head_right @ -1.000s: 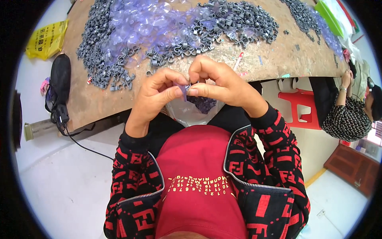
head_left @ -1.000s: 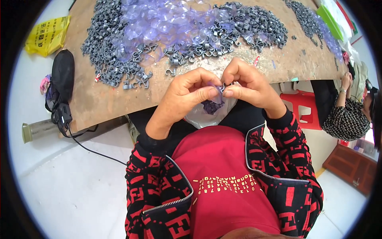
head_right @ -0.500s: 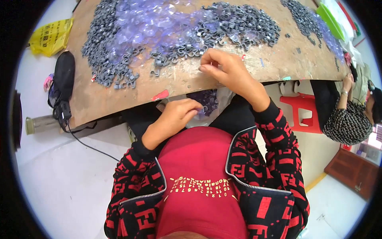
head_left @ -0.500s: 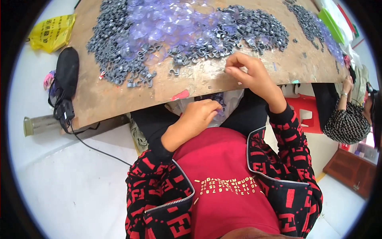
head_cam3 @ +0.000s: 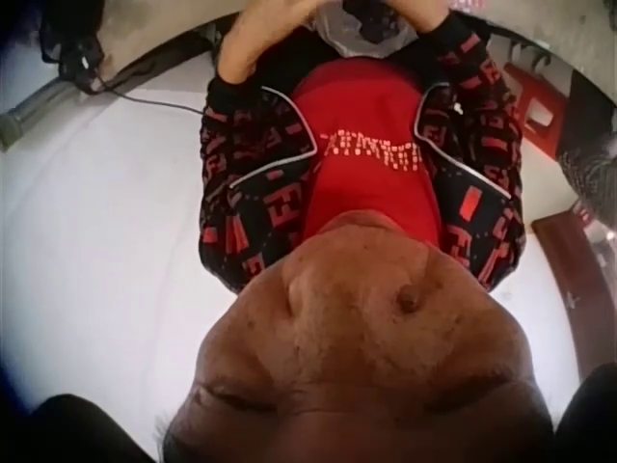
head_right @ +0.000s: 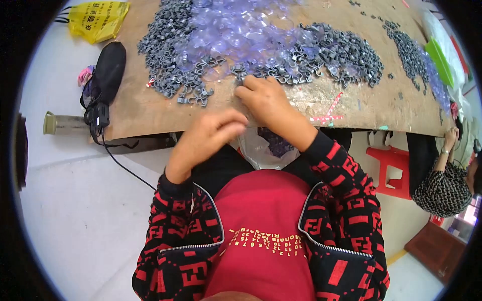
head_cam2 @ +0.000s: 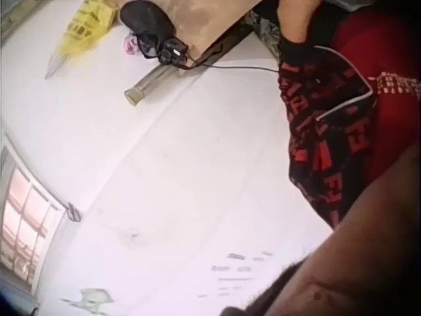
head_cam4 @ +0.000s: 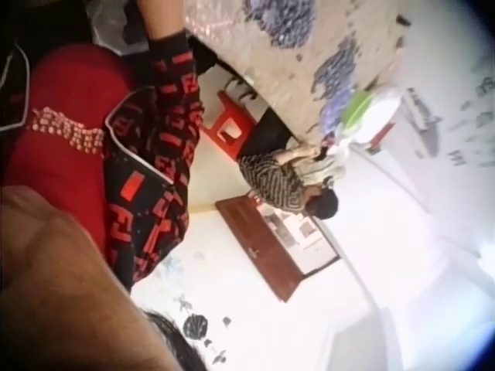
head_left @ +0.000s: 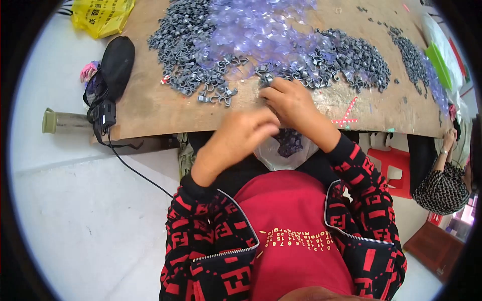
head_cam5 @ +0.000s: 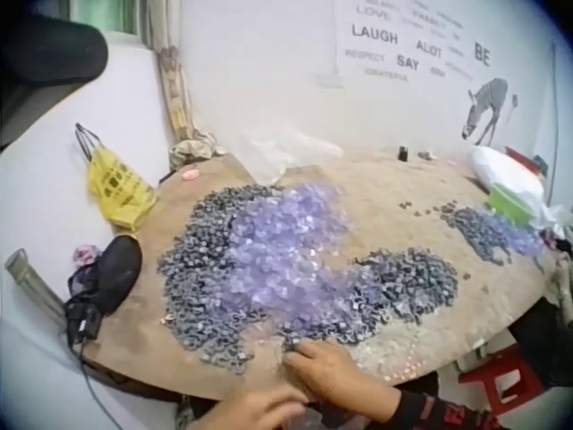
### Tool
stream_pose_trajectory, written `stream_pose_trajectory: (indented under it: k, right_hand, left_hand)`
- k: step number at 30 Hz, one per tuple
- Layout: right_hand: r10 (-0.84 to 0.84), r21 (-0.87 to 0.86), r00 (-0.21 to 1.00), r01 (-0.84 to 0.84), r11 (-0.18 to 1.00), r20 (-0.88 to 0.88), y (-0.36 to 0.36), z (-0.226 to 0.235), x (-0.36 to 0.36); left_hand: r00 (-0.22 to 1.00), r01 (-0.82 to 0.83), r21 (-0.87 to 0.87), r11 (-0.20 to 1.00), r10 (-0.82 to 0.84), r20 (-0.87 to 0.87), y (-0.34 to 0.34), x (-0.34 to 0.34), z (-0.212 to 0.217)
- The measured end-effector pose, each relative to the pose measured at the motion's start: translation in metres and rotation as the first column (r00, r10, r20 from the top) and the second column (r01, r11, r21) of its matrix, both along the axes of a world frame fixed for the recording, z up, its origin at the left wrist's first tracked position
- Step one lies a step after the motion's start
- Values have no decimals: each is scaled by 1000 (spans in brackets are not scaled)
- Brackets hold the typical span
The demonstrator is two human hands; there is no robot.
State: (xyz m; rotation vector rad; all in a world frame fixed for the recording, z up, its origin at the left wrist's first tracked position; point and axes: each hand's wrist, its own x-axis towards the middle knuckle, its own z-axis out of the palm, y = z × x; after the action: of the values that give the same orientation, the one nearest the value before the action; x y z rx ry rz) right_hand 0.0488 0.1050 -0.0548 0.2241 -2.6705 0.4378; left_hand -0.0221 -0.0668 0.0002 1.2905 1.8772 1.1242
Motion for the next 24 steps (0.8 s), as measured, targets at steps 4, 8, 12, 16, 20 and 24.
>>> stream_pose_trajectory:
  k: [4, 8, 12, 16, 20, 24]
  right_hand:
    - [-77, -101, 997, 77, 992, 5, 4, 9, 15]
    - [-72, -204, 997, 76, 976, 27, 13, 8, 28]
    - [-239, -623, 948, 318, 715, 210, 24, 10, 43]
    - [-193, -912, 975, 178, 369, 113, 33, 18, 46]
    - [-184, -991, 982, 50, 122, 27, 24, 36, 54]
    - [-165, -999, 985, -43, 6, -43, 16, 47, 63]
  left_hand:
    - [864, -248, 261, 933, 335, -376, 13, -43, -13]
    - [605, -285, 381, 880, 473, -640, 31, -77, -37]
    - [523, -215, 299, 930, 368, -768, 38, -82, -40]
    - [774, -385, 385, 839, 521, -361, 45, -68, -23]
    - [694, -397, 220, 891, 135, 707, 52, -32, -14]
    - [460, -314, 223, 923, -58, 886, 56, 3, -6]
